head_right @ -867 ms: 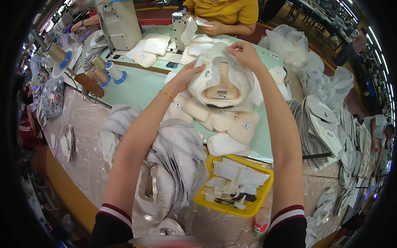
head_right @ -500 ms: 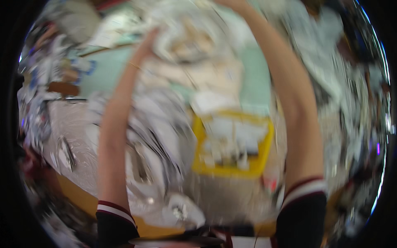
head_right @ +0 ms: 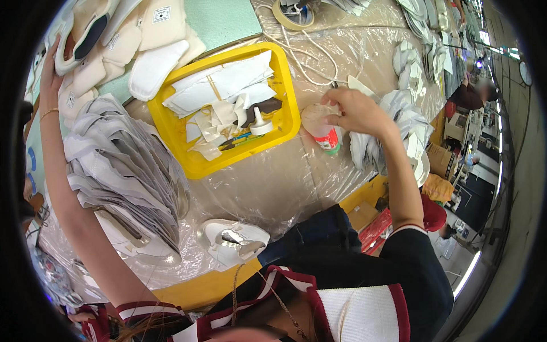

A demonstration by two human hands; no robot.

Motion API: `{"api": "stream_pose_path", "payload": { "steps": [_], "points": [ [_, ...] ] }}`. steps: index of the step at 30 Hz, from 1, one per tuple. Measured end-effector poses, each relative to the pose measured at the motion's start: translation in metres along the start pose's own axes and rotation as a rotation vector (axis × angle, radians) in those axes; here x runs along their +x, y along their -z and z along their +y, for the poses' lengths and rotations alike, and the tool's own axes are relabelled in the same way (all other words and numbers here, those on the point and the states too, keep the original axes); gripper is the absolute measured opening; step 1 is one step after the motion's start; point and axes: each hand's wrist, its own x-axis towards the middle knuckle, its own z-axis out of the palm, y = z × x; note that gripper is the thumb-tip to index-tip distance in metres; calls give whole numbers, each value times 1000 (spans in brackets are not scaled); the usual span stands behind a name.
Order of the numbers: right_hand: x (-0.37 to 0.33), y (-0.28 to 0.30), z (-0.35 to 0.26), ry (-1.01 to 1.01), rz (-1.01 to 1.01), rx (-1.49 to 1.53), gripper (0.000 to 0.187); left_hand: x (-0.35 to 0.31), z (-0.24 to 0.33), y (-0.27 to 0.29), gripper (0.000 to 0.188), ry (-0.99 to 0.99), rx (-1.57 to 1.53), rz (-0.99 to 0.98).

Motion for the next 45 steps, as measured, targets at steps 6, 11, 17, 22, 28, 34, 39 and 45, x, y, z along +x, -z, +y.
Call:
{"api": "stream_pose_path", "payload": {
  "steps": [6, 11, 17, 22, 28, 34, 39, 45],
  "points": [
    [-25, -36, 39, -23, 403, 197, 24, 11, -1, 13, 38, -35, 25, -35],
    [-31, -46, 76, -310, 331, 199, 24, 24, 0, 28, 33, 29, 20, -111],
    [-26, -86, 85, -306, 297, 280, 37, 22, -1, 30, 35, 38, 34, -92],
    [-12, -133, 81, -318, 520, 350, 35, 7, -1, 12, 40, -29, 8, -40],
    [-30, -106, 75, -291, 493, 172, 29, -24, -12, -19, 47, -53, 186, 116],
    [-32, 29, 3, -56, 1097, -395, 15, -45, -10, -47, 66, -179, -61, -21],
    [-9, 108, -90, 394, 1274, -383, 23, -56, -1, -53, 52, -182, -160, -55],
    [69, 161, -201, 862, 1275, -285, 27, -58, -2, -54, 55, -178, -123, -42]
  ]
}}
